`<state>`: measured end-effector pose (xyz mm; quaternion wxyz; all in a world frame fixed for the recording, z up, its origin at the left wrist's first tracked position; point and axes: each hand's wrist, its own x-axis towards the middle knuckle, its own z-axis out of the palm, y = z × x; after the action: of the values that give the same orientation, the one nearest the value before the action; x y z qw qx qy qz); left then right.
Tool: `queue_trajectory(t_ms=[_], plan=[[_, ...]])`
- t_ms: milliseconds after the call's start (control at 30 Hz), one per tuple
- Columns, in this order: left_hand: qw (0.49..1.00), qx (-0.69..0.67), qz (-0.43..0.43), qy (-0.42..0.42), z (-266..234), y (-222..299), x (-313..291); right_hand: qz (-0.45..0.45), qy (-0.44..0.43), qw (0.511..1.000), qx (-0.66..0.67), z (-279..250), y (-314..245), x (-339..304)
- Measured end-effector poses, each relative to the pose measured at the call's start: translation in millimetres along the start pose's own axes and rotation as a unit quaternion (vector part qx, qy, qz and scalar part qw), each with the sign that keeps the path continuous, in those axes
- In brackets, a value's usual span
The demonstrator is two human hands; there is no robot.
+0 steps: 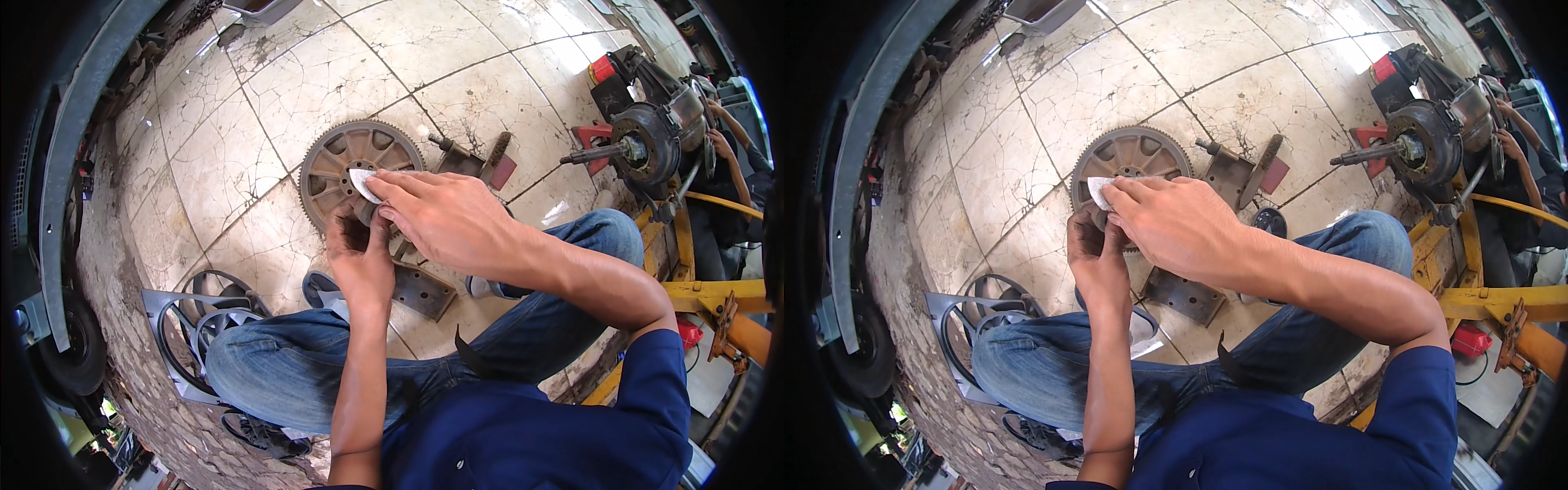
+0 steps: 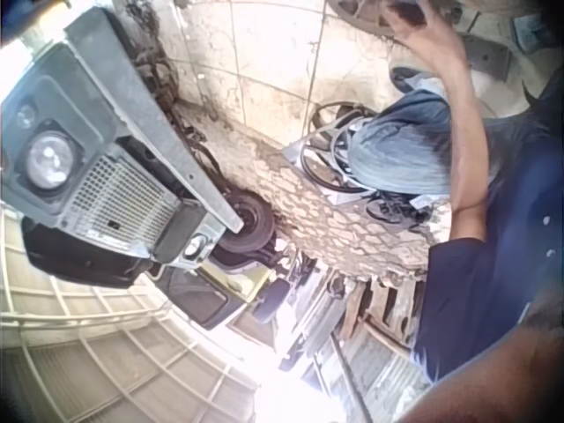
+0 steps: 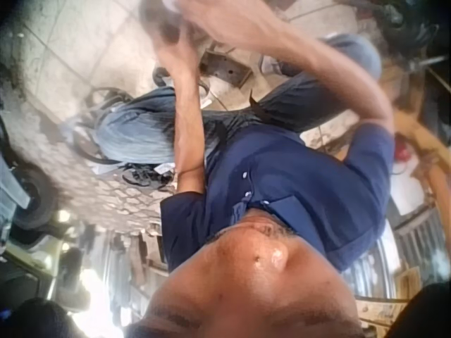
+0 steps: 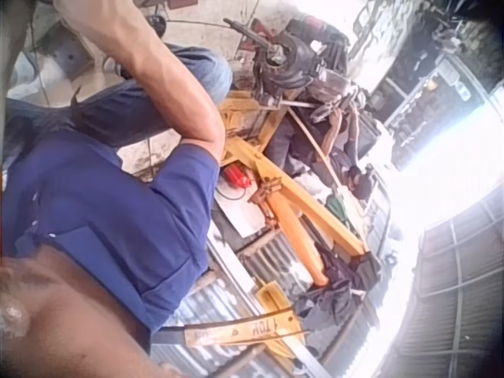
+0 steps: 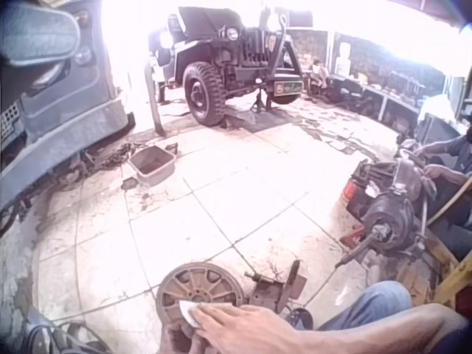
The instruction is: The person sits on the floor and uses a sanding block to smooth a small cylindrical metal part. They repeatedly rub the part against the sanding block, rotate it, and inspect the surface. A larger gear-like metal part rests nearby on the floor.
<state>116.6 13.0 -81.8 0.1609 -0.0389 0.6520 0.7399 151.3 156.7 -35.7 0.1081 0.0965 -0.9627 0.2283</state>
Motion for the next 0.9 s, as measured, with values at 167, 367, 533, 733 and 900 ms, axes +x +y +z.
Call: queue_trajectory(t_ms=[167,367,533,733,900], plan=[[0.999,0.049,-0.003,-0.011,-3.9,-3.3,3.2,0.001,0.001,1.0,-0.019,2.4,0.1,-0.9],[0.995,0.085,0.047,-0.023,-5.8,-11.4,3.3,0.037,-0.03,0.999,0.011,-1.6,-0.3,-1.5],[0.994,0.086,0.061,-0.018,-8.6,-15.5,5.7,0.024,-0.017,1.0,0.008,-1.6,-1.5,-0.4],[0.995,0.092,0.025,-0.033,-10.1,-16.1,5.2,0.003,-0.001,1.0,-0.017,2.8,0.6,-2.8],[0.993,0.102,0.046,-0.034,-7.3,-13.1,3.3,0.006,0.011,1.0,0.008,3.3,5.3,0.2]])
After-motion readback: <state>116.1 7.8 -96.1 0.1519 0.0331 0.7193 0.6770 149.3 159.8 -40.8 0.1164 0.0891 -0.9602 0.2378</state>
